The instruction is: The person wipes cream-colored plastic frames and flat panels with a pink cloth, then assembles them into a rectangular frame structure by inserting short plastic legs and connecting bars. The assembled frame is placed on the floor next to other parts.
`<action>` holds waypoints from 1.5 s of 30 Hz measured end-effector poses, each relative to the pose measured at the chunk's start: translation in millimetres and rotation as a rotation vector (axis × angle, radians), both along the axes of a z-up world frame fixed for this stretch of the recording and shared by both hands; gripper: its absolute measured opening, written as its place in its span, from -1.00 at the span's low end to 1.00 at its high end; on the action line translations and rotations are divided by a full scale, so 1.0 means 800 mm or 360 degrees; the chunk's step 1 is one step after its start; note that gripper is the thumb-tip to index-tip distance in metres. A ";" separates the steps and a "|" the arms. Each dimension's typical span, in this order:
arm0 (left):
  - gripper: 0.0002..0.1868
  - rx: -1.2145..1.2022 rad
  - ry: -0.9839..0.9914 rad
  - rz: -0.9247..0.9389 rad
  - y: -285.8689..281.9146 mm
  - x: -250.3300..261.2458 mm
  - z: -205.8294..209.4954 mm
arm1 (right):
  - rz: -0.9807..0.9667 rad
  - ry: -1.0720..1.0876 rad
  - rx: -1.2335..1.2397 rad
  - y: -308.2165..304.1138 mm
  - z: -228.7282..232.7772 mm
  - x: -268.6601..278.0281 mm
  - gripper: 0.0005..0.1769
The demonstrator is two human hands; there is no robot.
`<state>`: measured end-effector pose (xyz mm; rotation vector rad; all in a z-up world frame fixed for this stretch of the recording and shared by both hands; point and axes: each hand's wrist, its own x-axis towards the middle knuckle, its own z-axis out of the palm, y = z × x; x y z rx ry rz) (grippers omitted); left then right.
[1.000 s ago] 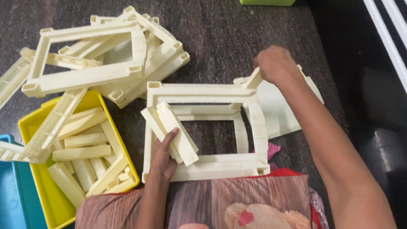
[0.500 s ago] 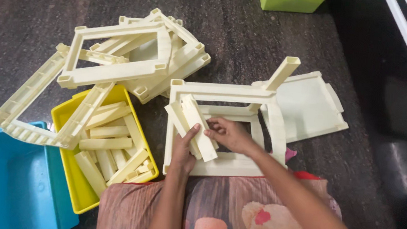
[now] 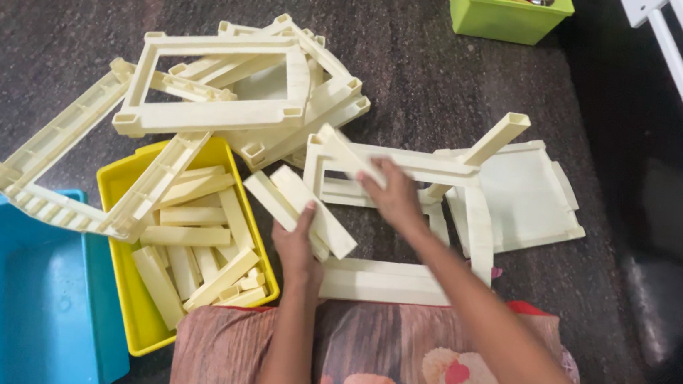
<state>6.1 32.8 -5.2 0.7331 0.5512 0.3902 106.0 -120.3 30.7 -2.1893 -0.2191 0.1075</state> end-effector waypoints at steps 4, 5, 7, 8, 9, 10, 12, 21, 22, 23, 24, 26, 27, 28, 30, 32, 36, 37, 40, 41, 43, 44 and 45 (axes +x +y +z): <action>-0.55 -0.0164 -0.0059 0.0164 0.034 0.000 -0.013 | 0.0356 -0.0748 -0.0874 0.015 0.047 0.053 -0.63; -0.54 -0.0215 -0.0042 0.0186 0.042 0.000 -0.015 | 0.0425 -0.0816 -0.1010 0.023 0.054 0.060 -0.65; -0.53 -0.0313 -0.0073 0.0171 0.057 -0.002 -0.019 | 0.0520 -0.0926 -0.1273 0.037 0.063 0.071 -0.70; -0.53 -0.0362 -0.0090 0.0164 0.064 -0.002 -0.022 | 0.0545 -0.0968 -0.1400 0.044 0.065 0.075 -0.71; -0.52 -0.0385 -0.0106 0.0180 0.068 -0.001 -0.026 | 0.0573 -0.1008 -0.1526 0.051 0.067 0.080 -0.71; -0.51 -0.0408 -0.0123 0.0197 0.070 0.000 -0.029 | 0.0606 -0.0987 -0.1581 0.056 0.069 0.086 -0.77; -0.50 -0.0472 -0.0056 0.0162 0.070 0.000 -0.036 | 0.0674 -0.0930 -0.1689 0.065 0.071 0.096 -0.77; -0.55 -0.0202 0.0137 -0.0178 0.048 0.009 -0.032 | 0.0884 -0.0830 -0.2427 0.173 0.079 0.141 -0.75; -0.56 -0.0191 0.0127 -0.0186 0.048 0.010 -0.031 | 0.0887 -0.0780 -0.2435 0.180 0.081 0.145 -0.76; -0.57 -0.0179 0.0118 -0.0194 0.047 0.010 -0.031 | 0.0891 -0.0729 -0.2442 0.185 0.082 0.148 -0.76; -0.57 -0.0157 0.0119 -0.0194 0.045 0.011 -0.030 | 0.0895 -0.0678 -0.2448 0.189 0.084 0.150 -0.75; -0.59 -0.0109 0.0121 -0.0189 0.044 0.013 -0.028 | 0.0883 -0.0680 -0.2553 0.196 0.087 0.152 -0.74; -0.59 -0.0104 0.0129 -0.0197 0.044 0.014 -0.029 | 0.0873 -0.0675 -0.2601 0.200 0.087 0.151 -0.73; -0.59 -0.0100 0.0138 -0.0204 0.045 0.014 -0.029 | 0.0891 -0.0663 -0.2598 0.204 0.087 0.149 -0.73; -0.59 -0.0097 0.0180 -0.0214 0.045 0.013 -0.029 | 0.0935 -0.0634 -0.2599 0.214 0.087 0.145 -0.72; -0.59 -0.0086 0.0245 -0.0222 0.044 0.012 -0.029 | 0.1016 -0.0789 -0.2856 0.225 0.084 0.138 -0.63; -0.58 -0.0097 0.0218 -0.0240 0.047 0.013 -0.024 | 0.0973 -0.0850 -0.2853 0.228 0.079 0.132 -0.64; -0.58 -0.0116 0.0214 -0.0247 0.047 0.010 -0.024 | 0.0970 -0.0828 -0.2769 0.221 0.076 0.131 -0.69; -0.56 0.0005 0.0234 -0.0236 0.044 0.011 -0.024 | 0.0926 -0.0851 -0.2592 0.203 0.070 0.133 -0.74; -0.56 0.0079 0.0252 -0.0225 0.042 0.010 -0.025 | 0.0884 -0.0897 -0.2562 0.204 0.066 0.128 -0.75; -0.56 0.0222 0.0187 -0.0198 0.037 0.009 -0.027 | 0.0881 -0.1041 -0.2482 0.198 0.066 0.116 -0.76; -0.56 0.0299 0.0157 -0.0192 0.036 0.008 -0.027 | 0.0919 -0.1139 -0.2432 0.192 0.068 0.108 -0.77; -0.55 0.0223 0.0160 -0.0186 0.034 0.005 -0.028 | 0.0957 -0.1228 -0.2391 0.182 0.071 0.097 -0.78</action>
